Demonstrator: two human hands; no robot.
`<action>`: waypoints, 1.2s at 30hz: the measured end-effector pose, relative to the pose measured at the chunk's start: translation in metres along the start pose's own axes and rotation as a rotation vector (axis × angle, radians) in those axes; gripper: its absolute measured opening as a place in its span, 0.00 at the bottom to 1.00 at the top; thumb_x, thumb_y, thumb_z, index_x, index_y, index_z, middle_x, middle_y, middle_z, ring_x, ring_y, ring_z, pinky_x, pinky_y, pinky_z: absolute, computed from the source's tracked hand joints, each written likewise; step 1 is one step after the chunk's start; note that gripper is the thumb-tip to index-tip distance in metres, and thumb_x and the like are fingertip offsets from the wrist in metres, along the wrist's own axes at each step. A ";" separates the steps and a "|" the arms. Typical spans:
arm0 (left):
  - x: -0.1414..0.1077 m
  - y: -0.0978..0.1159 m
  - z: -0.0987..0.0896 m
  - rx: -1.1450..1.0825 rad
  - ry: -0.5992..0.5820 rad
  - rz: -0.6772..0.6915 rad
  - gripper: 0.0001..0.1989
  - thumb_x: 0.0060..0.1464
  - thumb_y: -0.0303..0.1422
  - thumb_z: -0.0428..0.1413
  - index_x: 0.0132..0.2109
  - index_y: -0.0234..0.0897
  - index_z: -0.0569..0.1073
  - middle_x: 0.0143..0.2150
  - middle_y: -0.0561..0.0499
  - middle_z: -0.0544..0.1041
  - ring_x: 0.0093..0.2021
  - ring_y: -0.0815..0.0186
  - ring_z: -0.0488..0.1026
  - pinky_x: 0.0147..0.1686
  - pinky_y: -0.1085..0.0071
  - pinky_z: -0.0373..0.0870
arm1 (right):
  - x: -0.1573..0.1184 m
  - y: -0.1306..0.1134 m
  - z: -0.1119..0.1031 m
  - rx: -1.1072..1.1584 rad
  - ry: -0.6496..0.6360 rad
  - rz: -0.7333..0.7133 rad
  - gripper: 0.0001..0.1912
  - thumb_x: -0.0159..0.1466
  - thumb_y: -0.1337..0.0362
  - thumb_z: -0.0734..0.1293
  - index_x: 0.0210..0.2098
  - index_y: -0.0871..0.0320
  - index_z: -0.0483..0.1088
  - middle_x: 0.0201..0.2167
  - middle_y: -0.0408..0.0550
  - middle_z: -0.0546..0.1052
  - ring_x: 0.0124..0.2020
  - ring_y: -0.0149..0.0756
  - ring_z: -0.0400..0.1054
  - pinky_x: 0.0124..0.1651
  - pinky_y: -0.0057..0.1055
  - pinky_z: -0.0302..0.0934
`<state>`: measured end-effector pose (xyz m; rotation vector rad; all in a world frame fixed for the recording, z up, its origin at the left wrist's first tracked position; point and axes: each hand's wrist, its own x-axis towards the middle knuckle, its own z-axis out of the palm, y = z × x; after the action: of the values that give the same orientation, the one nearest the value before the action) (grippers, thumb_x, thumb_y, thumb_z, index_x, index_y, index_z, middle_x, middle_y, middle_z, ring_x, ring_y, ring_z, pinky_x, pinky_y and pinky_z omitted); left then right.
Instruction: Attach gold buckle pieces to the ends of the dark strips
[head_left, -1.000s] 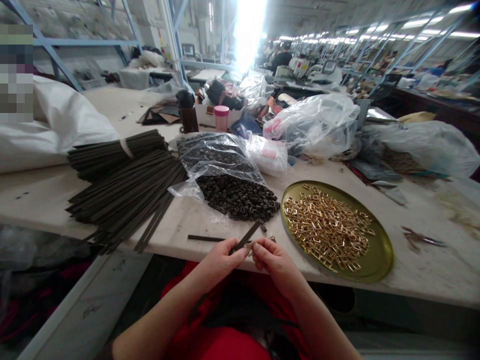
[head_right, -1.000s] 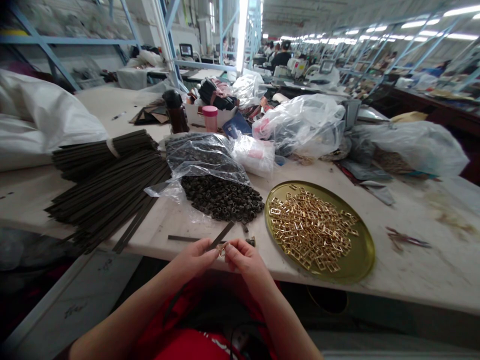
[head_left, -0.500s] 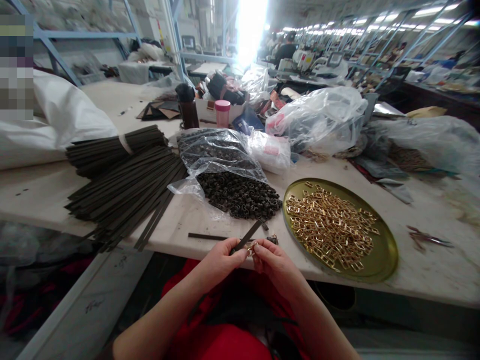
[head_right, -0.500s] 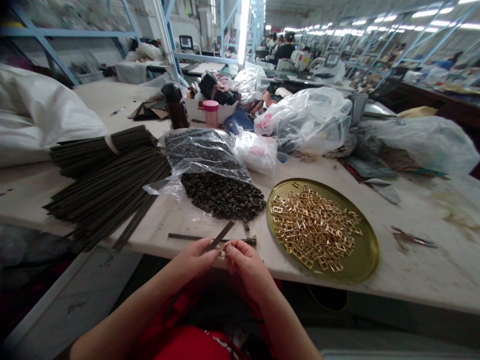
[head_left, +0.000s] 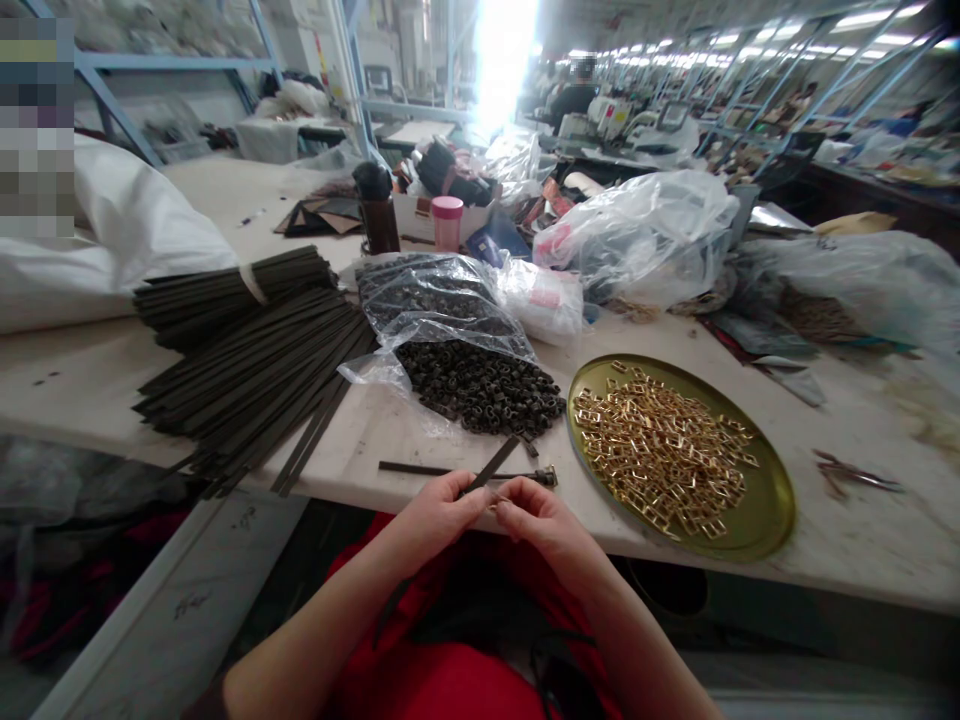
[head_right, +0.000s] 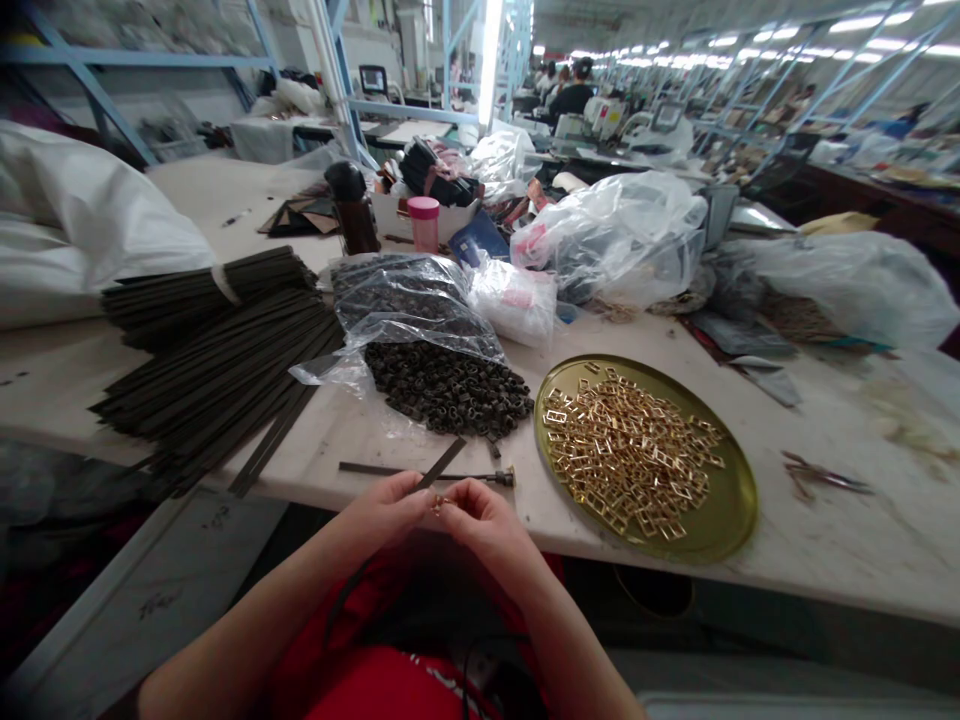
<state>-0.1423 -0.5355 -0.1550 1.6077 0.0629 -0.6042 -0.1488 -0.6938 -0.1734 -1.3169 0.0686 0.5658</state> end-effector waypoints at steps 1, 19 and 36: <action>-0.001 0.000 0.000 -0.008 -0.006 -0.002 0.11 0.51 0.39 0.51 0.33 0.34 0.68 0.19 0.61 0.59 0.18 0.75 0.52 0.19 0.77 0.50 | 0.000 0.000 -0.001 -0.004 -0.003 -0.007 0.17 0.49 0.54 0.71 0.27 0.59 0.65 0.21 0.37 0.63 0.22 0.25 0.52 0.27 0.26 0.46; 0.001 -0.007 0.000 0.090 0.011 0.092 0.10 0.51 0.37 0.51 0.36 0.33 0.70 0.30 0.55 0.71 0.31 0.69 0.66 0.33 0.74 0.62 | 0.003 0.021 0.009 0.301 0.154 -0.031 0.11 0.51 0.59 0.72 0.26 0.58 0.68 0.22 0.38 0.68 0.22 0.24 0.53 0.26 0.24 0.48; -0.003 -0.007 0.002 0.335 0.095 0.216 0.08 0.50 0.34 0.49 0.32 0.34 0.68 0.27 0.55 0.71 0.30 0.68 0.66 0.29 0.74 0.60 | 0.004 0.013 0.008 0.176 0.053 -0.084 0.12 0.54 0.57 0.70 0.27 0.58 0.65 0.20 0.38 0.66 0.21 0.24 0.55 0.26 0.24 0.49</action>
<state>-0.1481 -0.5355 -0.1605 1.9372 -0.1478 -0.3838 -0.1534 -0.6835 -0.1844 -1.1575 0.1042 0.4433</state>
